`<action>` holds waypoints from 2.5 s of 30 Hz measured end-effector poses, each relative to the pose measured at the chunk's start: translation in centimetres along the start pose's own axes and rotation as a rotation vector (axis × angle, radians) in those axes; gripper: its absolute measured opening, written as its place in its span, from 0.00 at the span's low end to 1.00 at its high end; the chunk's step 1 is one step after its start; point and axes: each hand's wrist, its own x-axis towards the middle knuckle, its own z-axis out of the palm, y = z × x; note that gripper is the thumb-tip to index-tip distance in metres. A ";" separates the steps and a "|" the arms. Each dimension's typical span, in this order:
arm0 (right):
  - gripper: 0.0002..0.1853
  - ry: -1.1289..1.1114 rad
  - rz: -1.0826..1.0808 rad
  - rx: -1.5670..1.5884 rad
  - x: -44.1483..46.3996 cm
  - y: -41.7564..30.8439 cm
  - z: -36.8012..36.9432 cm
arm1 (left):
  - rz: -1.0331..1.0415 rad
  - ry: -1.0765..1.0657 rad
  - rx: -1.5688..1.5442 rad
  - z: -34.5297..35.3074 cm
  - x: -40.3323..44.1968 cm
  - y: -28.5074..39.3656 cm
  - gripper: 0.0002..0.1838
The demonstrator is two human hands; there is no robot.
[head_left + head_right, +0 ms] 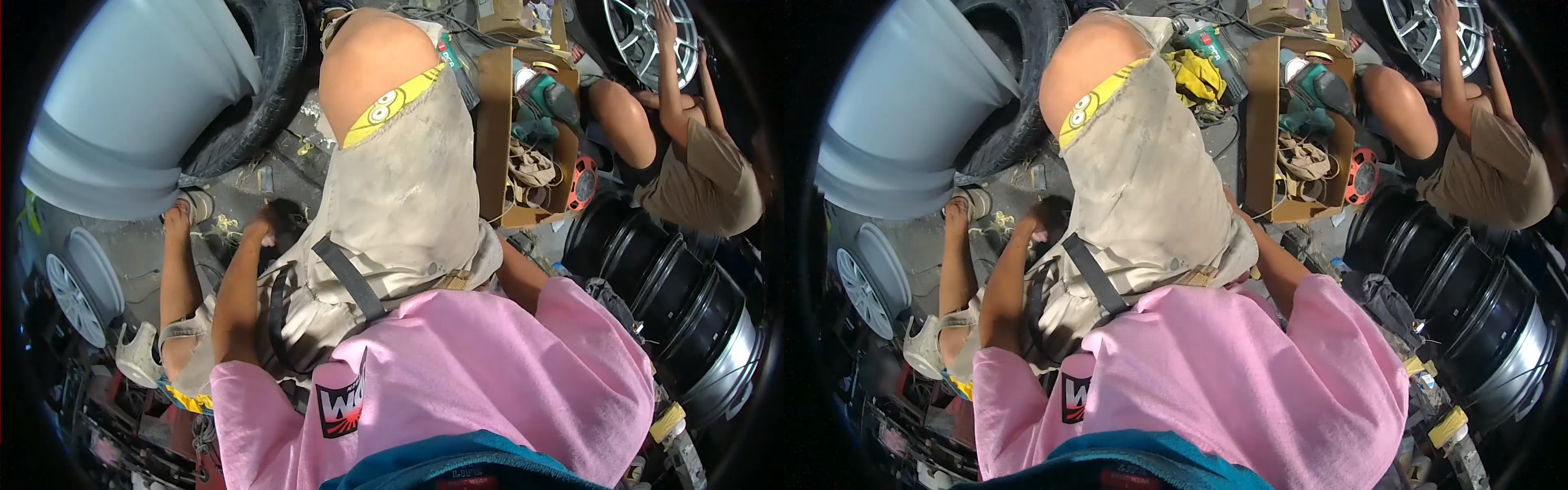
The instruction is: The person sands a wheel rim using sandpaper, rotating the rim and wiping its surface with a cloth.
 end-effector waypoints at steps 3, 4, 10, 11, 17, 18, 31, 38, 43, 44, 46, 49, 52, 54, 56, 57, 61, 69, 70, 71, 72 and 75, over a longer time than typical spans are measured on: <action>0.11 0.083 -0.077 0.019 1.3 1.7 -1.0 | -0.072 -0.034 -0.017 0.9 -1.3 -3.2 0.17; 0.11 0.139 -0.085 0.014 1.8 2.3 -1.9 | -0.049 -0.019 0.071 1.3 -0.8 -4.7 0.18; 0.11 0.339 0.241 -0.427 0.3 3.3 -14.4 | 0.137 0.217 0.161 0.5 1.2 -4.2 0.30; 0.11 0.294 0.227 -0.666 -0.4 5.1 -15.9 | 0.135 0.232 0.167 -0.1 1.4 -3.3 0.30; 0.13 -0.041 0.457 -0.947 -3.5 24.8 -15.5 | 0.138 0.344 0.107 -2.2 -5.8 4.9 0.30; 0.14 0.033 0.448 -0.885 -2.6 21.1 -15.3 | 0.170 0.407 0.054 -3.5 -8.9 5.7 0.30; 0.16 0.045 0.292 0.172 6.5 -1.7 -21.9 | 0.442 0.704 0.064 -15.1 -38.8 10.3 0.17; 0.16 -0.045 0.149 0.188 10.9 -7.2 -18.0 | 0.773 1.245 0.088 -13.3 -45.5 9.3 0.14; 0.14 0.167 0.131 -0.572 10.7 -2.8 -19.5 | 0.483 1.117 -0.579 -11.0 -52.0 5.4 0.10; 0.14 0.153 0.114 -0.577 10.5 -1.9 -20.0 | 0.549 1.311 -0.346 -10.4 -51.9 2.7 0.10; 0.13 0.230 -0.124 -0.791 10.6 -1.1 -20.2 | 0.318 1.392 -0.450 -8.8 -51.9 -1.3 0.13; 0.21 0.182 -0.093 -0.706 12.5 -3.3 -20.3 | 0.164 1.476 -0.597 -6.0 -50.8 -5.7 0.15; 0.20 0.197 -0.377 -0.348 16.8 -7.9 -20.3 | 0.045 1.523 -0.735 -2.7 -49.1 -8.4 0.17; 0.18 0.283 -0.402 -0.321 20.9 -12.5 -21.4 | -0.018 1.440 -0.874 -0.8 -48.2 -9.1 0.18; 0.15 0.357 -0.481 -0.487 25.4 -18.9 -22.9 | 0.057 1.488 -1.053 1.3 -45.5 -10.7 0.20; 0.15 0.416 -0.578 -0.546 26.7 -23.9 -22.1 | 0.092 1.531 -1.144 1.9 -44.7 -10.6 0.21; 0.11 0.434 -0.790 -0.421 28.1 -38.2 -16.4 | 0.099 1.483 -1.281 4.3 -41.5 -11.8 0.23; 0.26 0.195 -1.446 -0.400 26.0 -46.7 -0.8 | 0.050 1.477 -1.263 9.5 -33.6 -9.3 0.15; 0.26 0.208 -1.425 -0.432 26.6 -47.0 0.4 | 0.043 1.430 -1.255 9.7 -33.5 -8.3 0.15; 0.26 0.209 -1.401 -0.456 27.5 -47.0 1.9 | 0.021 1.376 -1.252 10.0 -33.5 -7.5 0.15; 0.27 0.265 -1.387 -0.482 28.8 -47.3 3.1 | 0.070 1.395 -1.182 11.0 -32.1 -6.9 0.16; 0.24 0.265 -1.380 -0.539 35.0 -50.9 4.6 | 0.031 1.265 -1.183 13.8 -29.3 -5.1 0.19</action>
